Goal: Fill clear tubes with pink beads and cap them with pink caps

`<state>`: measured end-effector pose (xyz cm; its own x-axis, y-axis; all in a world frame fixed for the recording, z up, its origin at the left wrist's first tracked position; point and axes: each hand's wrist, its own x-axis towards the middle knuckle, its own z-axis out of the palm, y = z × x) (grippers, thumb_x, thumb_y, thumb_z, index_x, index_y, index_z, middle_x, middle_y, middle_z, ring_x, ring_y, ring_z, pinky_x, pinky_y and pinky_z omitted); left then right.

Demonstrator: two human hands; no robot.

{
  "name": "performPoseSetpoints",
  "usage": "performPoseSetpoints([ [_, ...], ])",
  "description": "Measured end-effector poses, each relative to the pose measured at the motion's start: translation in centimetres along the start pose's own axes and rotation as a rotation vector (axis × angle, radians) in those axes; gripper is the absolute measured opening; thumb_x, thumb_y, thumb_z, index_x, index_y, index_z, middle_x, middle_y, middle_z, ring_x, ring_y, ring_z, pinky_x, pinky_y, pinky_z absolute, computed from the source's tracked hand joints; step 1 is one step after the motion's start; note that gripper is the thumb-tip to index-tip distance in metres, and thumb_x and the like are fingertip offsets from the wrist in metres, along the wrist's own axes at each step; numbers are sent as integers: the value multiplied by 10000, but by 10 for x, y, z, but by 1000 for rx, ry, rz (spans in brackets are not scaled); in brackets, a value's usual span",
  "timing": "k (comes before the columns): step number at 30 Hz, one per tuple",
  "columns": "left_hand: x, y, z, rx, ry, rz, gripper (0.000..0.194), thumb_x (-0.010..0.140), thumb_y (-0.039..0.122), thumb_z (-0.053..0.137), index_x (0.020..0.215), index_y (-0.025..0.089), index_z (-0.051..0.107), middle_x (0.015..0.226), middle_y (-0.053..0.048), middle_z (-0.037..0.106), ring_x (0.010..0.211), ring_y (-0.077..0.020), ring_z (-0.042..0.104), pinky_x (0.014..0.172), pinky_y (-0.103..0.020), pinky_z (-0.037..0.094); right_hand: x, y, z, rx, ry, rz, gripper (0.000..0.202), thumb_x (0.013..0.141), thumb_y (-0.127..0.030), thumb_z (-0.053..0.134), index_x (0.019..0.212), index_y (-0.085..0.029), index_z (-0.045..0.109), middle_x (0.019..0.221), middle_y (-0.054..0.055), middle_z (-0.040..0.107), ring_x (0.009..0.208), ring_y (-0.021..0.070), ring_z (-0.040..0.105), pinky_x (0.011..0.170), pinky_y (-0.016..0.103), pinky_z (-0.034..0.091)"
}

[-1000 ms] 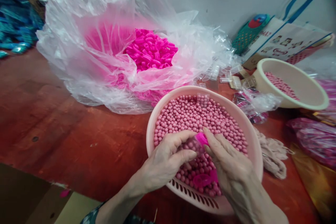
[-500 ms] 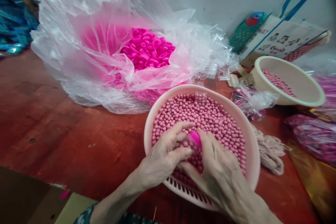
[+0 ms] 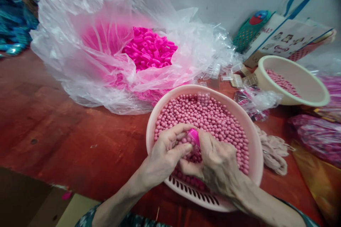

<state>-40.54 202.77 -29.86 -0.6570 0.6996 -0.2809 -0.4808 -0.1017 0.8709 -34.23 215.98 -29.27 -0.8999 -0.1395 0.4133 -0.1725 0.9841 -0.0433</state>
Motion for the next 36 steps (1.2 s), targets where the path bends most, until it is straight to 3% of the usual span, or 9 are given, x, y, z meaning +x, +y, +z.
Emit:
performPoseSetpoints([
  [5,1,-1,1,-8,20,35,324,829,133,557,1141,218,555,982,-12,620,910,-125,548,790,-210,438,-2,6,1,241,-118,86,220,813,-373,523,820,-153,520,692,41,594,573,168,568,459,259,383],
  [9,2,2,2,-71,16,25,340,838,165,555,1169,231,517,1005,-18,595,808,-103,543,702,-191,463,-8,14,-9,649,-177,411,572,739,-369,670,1219,-180,423,995,78,637,844,199,632,659,297,519],
  [12,2,2,1,-77,11,-2,348,835,209,569,1175,241,502,958,-13,584,706,-92,539,637,-203,478,-10,24,-19,980,-119,724,411,769,-384,649,1101,-196,496,787,14,630,599,142,617,497,250,512],
  [15,0,0,1,-55,-14,-11,366,830,215,582,1187,244,510,1015,-28,580,762,-111,550,666,-221,488,-8,30,-26,1071,14,819,207,814,-357,607,941,-200,560,691,-15,609,505,108,585,462,223,504],
  [18,0,0,2,-40,-30,-6,416,836,189,567,1237,267,488,1070,-35,576,861,-137,547,722,-235,479,-4,27,-26,817,-17,547,176,872,-306,532,1019,-225,585,880,34,656,735,153,640,636,264,540],
  [21,-1,2,1,-36,-38,14,449,829,163,569,1255,266,475,964,-16,598,824,-124,541,731,-222,448,-4,18,-19,513,-144,214,408,835,-390,570,1182,-191,492,1089,118,607,983,250,593,771,365,533],
  [24,-1,3,1,6,-14,24,446,837,199,567,1268,259,465,906,-1,596,677,-88,500,637,-198,423,-3,7,-11,278,-163,72,630,758,-514,608,1209,-118,418,1136,189,556,1057,320,538,795,441,521],
  [30,-4,-2,1,114,73,159,302,864,215,539,1164,245,544,1011,-8,589,932,-143,522,893,-259,403,9,-4,-6,188,-116,-34,231,857,-358,454,917,-135,457,782,104,547,680,216,550,564,322,492],
  [36,-6,-3,0,166,54,72,163,892,247,492,1038,228,562,768,30,525,661,-77,466,608,-178,382,2,-2,2,47,-137,-118,91,799,-220,451,851,-148,472,676,74,528,566,190,499,468,295,418],
])
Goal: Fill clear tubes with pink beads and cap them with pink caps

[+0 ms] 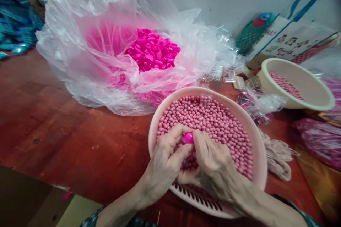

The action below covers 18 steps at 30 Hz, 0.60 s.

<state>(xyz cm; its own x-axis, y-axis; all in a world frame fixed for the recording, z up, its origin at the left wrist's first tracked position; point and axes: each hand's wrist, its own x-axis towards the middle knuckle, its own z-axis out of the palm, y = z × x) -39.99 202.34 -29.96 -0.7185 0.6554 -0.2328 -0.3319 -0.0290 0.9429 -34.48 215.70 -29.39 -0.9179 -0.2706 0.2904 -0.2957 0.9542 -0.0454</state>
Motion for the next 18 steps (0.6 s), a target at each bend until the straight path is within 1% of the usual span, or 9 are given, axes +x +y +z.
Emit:
performPoseSetpoints([
  [2,1,1,0,-10,-5,-19,108,891,241,493,973,214,557,743,38,503,603,-55,429,555,-163,353,-1,0,3,43,7,12,127,775,-233,485,858,-137,478,691,84,542,573,198,508,470,306,420],
  [5,5,1,1,-98,1,-2,88,880,253,515,950,202,525,750,38,511,573,-43,415,522,-154,339,5,0,2,270,1,128,220,726,-283,572,871,-148,476,754,73,559,601,188,520,502,306,425],
  [8,9,1,2,-199,8,15,235,835,221,584,1050,217,490,764,39,526,573,-37,428,531,-146,355,11,0,-4,504,-69,307,305,685,-266,608,944,-173,476,828,44,581,675,185,551,596,315,449],
  [11,12,-1,3,-265,-26,20,387,788,151,632,1127,232,465,837,23,560,665,-53,487,607,-150,396,12,1,-10,636,-152,442,415,642,-232,620,1019,-197,452,840,11,596,684,171,564,620,300,452],
  [13,12,-1,3,-265,-52,21,406,779,124,634,1137,233,476,911,7,578,754,-71,516,679,-161,420,9,2,-10,632,-172,484,405,635,-232,618,1000,-200,447,818,4,594,670,171,561,603,294,440],
  [15,10,-1,3,-226,-49,27,369,786,118,623,1117,228,503,920,6,580,792,-76,522,712,-162,425,5,0,-8,572,-180,479,360,647,-245,613,962,-189,446,795,14,587,653,180,554,580,296,422],
  [16,9,-1,2,-205,-43,30,332,795,123,614,1096,224,518,897,12,577,769,-68,520,698,-153,423,3,-1,-6,528,-184,455,342,656,-254,614,945,-180,447,776,21,582,636,184,548,567,299,411],
  [18,6,0,2,-177,-39,24,251,816,149,595,1049,222,533,826,30,561,651,-37,492,603,-126,404,1,-6,-4,435,-192,394,315,669,-277,625,905,-162,451,725,28,567,583,185,530,532,299,384],
])
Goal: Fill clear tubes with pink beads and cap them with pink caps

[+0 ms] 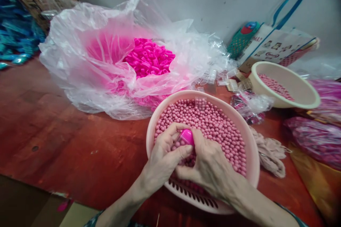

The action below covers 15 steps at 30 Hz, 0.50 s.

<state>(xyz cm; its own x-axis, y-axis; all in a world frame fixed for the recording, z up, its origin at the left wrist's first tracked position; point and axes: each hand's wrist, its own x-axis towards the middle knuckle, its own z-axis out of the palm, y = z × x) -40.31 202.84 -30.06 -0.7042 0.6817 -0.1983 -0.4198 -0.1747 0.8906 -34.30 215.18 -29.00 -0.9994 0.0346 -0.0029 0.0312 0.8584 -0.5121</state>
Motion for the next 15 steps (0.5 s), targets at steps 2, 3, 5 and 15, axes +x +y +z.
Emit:
performPoseSetpoints([
  [2,-2,0,0,15,1,-13,188,828,183,588,1005,220,536,767,47,542,539,-10,436,505,-112,365,-2,-3,1,-61,-4,-37,330,669,-318,653,876,-153,458,693,27,559,548,182,517,510,296,366],
  [3,-3,0,0,19,8,-20,165,830,200,590,985,217,534,737,52,531,507,-6,416,475,-110,351,-1,-4,-1,-78,-9,-45,342,672,-340,661,877,-152,462,688,25,559,545,182,516,510,295,364],
  [5,-2,-1,0,16,48,-31,145,836,241,587,962,214,520,668,63,502,474,-9,402,443,-108,342,2,-3,-10,-62,-60,-77,379,694,-387,661,921,-155,465,710,19,573,564,180,526,518,288,366],
  [15,5,5,4,16,151,14,398,830,243,585,1188,243,411,759,27,555,492,-61,543,426,-150,408,74,70,-55,-307,180,-140,270,861,-244,498,1123,-181,525,883,74,556,741,205,556,685,338,436],
])
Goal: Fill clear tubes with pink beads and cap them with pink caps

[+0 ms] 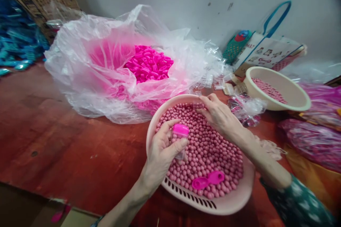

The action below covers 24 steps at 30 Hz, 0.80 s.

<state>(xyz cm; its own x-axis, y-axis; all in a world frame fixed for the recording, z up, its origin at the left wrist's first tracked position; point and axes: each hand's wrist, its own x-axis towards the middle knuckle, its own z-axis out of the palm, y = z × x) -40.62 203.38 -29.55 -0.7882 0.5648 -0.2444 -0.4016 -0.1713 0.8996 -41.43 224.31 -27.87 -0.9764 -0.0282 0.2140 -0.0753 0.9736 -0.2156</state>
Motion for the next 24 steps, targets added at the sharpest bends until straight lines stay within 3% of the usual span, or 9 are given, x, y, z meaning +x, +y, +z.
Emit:
performPoseSetpoints([
  [6,0,-2,-1,-13,2,-17,270,834,275,573,1072,226,455,770,25,567,535,-56,551,501,-163,469,-7,-1,10,33,62,1,206,889,-130,365,950,-174,557,868,80,541,771,200,543,704,339,439],
  [13,1,3,-1,-19,37,-157,215,794,278,587,916,221,420,654,44,573,495,-77,556,467,-159,444,-23,-5,-1,169,126,26,118,852,-200,528,740,-191,565,775,25,546,723,162,533,659,292,408],
  [17,1,0,-2,152,21,-104,189,760,220,612,912,216,500,719,33,582,607,-101,587,521,-169,439,-45,-30,-17,338,-1,38,165,847,-210,558,685,-183,552,708,4,525,661,134,503,599,264,379],
  [21,2,-5,-1,335,11,44,358,664,160,704,1001,207,594,911,2,635,792,-135,589,717,-225,467,-58,-49,-19,448,-96,-6,153,851,-175,544,698,-176,549,737,8,538,680,127,505,604,258,381],
  [24,3,-3,1,330,-21,26,243,662,176,717,895,183,647,803,14,633,731,-119,575,686,-211,460,-61,-53,-19,537,-118,13,149,840,-132,544,697,-174,545,701,-7,537,656,118,504,593,251,379],
])
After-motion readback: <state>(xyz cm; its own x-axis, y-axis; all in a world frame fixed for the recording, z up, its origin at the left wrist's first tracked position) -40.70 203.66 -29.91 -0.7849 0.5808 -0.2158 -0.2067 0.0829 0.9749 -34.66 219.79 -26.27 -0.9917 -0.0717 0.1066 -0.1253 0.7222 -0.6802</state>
